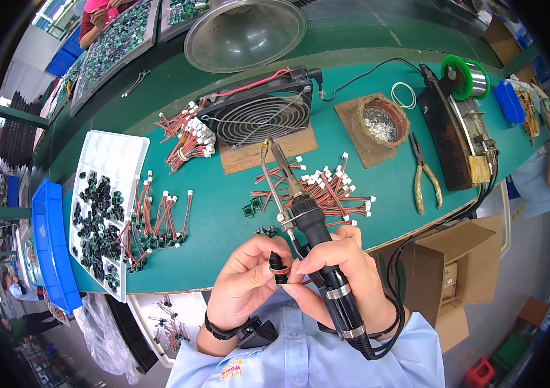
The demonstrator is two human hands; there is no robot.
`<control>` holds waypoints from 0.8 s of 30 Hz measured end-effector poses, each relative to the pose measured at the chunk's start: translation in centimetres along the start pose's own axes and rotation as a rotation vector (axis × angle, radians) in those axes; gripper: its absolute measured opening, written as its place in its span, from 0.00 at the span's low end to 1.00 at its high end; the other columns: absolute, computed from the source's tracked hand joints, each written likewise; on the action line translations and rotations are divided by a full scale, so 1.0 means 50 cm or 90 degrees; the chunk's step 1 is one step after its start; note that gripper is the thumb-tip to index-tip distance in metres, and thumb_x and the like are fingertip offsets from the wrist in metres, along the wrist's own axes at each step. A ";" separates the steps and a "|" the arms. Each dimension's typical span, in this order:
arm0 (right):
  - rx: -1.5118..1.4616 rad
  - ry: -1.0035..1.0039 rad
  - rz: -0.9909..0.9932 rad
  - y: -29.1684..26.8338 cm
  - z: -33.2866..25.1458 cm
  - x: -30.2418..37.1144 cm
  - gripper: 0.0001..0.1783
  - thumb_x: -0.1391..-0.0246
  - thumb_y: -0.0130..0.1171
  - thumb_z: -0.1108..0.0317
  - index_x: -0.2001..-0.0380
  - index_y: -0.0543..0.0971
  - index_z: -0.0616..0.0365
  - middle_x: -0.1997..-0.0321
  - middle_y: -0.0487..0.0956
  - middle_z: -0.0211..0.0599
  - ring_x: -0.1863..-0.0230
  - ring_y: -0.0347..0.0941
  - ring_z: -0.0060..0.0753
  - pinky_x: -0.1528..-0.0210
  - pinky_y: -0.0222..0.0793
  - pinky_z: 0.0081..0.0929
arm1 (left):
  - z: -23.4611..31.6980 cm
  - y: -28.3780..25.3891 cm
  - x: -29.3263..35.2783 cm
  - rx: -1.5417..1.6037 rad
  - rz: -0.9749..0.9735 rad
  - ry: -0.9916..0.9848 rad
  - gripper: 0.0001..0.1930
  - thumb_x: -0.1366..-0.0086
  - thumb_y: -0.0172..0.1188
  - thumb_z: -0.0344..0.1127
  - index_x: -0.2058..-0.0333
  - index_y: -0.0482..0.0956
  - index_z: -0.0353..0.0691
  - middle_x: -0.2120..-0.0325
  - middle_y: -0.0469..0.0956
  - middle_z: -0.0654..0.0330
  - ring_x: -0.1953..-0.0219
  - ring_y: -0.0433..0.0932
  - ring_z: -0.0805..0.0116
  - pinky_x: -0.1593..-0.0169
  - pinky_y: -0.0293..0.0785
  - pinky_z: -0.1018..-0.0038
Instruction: Soldering small electronic components onto wires at a factory assembly line.
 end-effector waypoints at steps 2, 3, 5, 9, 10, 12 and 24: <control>0.000 -0.001 -0.001 -0.001 0.000 -0.001 0.23 0.64 0.67 0.77 0.65 0.67 0.50 0.75 0.78 0.23 0.74 0.72 0.22 0.60 0.51 0.26 | 0.000 -0.002 0.000 -0.010 0.003 0.003 0.11 0.39 0.56 0.33 0.59 0.70 0.35 0.64 0.69 0.61 0.61 0.71 0.71 0.58 0.67 0.77; 0.002 -0.002 -0.001 -0.001 0.000 0.000 0.23 0.64 0.67 0.78 0.65 0.67 0.50 0.75 0.78 0.23 0.74 0.72 0.22 0.61 0.51 0.25 | 0.001 -0.004 0.001 -0.020 0.005 0.007 0.11 0.39 0.56 0.33 0.60 0.70 0.35 0.64 0.69 0.61 0.61 0.71 0.71 0.58 0.67 0.76; 0.006 -0.004 -0.002 -0.002 0.000 -0.001 0.23 0.64 0.67 0.78 0.65 0.67 0.50 0.75 0.77 0.23 0.74 0.73 0.23 0.61 0.51 0.25 | 0.002 -0.006 0.001 -0.029 0.008 0.011 0.11 0.39 0.56 0.33 0.60 0.70 0.35 0.64 0.69 0.60 0.61 0.71 0.71 0.58 0.66 0.76; 0.012 -0.002 -0.014 -0.004 -0.001 -0.002 0.23 0.64 0.67 0.78 0.65 0.68 0.50 0.75 0.77 0.24 0.74 0.73 0.24 0.62 0.53 0.25 | 0.003 -0.006 0.001 -0.046 0.009 0.016 0.11 0.39 0.56 0.33 0.60 0.70 0.35 0.64 0.70 0.60 0.61 0.70 0.72 0.57 0.66 0.76; 0.012 -0.002 -0.013 -0.004 -0.001 -0.002 0.23 0.64 0.67 0.78 0.65 0.68 0.50 0.75 0.77 0.24 0.74 0.73 0.24 0.62 0.53 0.25 | 0.003 -0.005 0.001 -0.047 0.013 0.022 0.11 0.39 0.56 0.33 0.60 0.70 0.35 0.64 0.70 0.60 0.61 0.70 0.72 0.57 0.66 0.76; 0.001 0.001 -0.008 -0.003 0.000 0.000 0.23 0.64 0.67 0.78 0.65 0.68 0.50 0.75 0.77 0.24 0.73 0.74 0.25 0.60 0.54 0.26 | 0.004 -0.004 0.000 -0.049 0.022 0.033 0.11 0.39 0.56 0.33 0.60 0.70 0.35 0.64 0.69 0.61 0.62 0.70 0.72 0.57 0.66 0.76; -0.013 0.017 -0.014 -0.003 -0.004 0.003 0.22 0.62 0.66 0.79 0.65 0.68 0.51 0.72 0.78 0.27 0.70 0.74 0.27 0.58 0.57 0.24 | 0.011 0.001 0.007 -0.071 0.017 0.053 0.11 0.39 0.55 0.33 0.60 0.69 0.36 0.64 0.69 0.60 0.61 0.70 0.71 0.56 0.66 0.75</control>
Point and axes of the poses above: each hand's wrist, its own x-axis away from the middle knuckle, its own y-axis out of the palm, z = x × y, the point moved 8 cm from there along -x, towards the middle knuckle
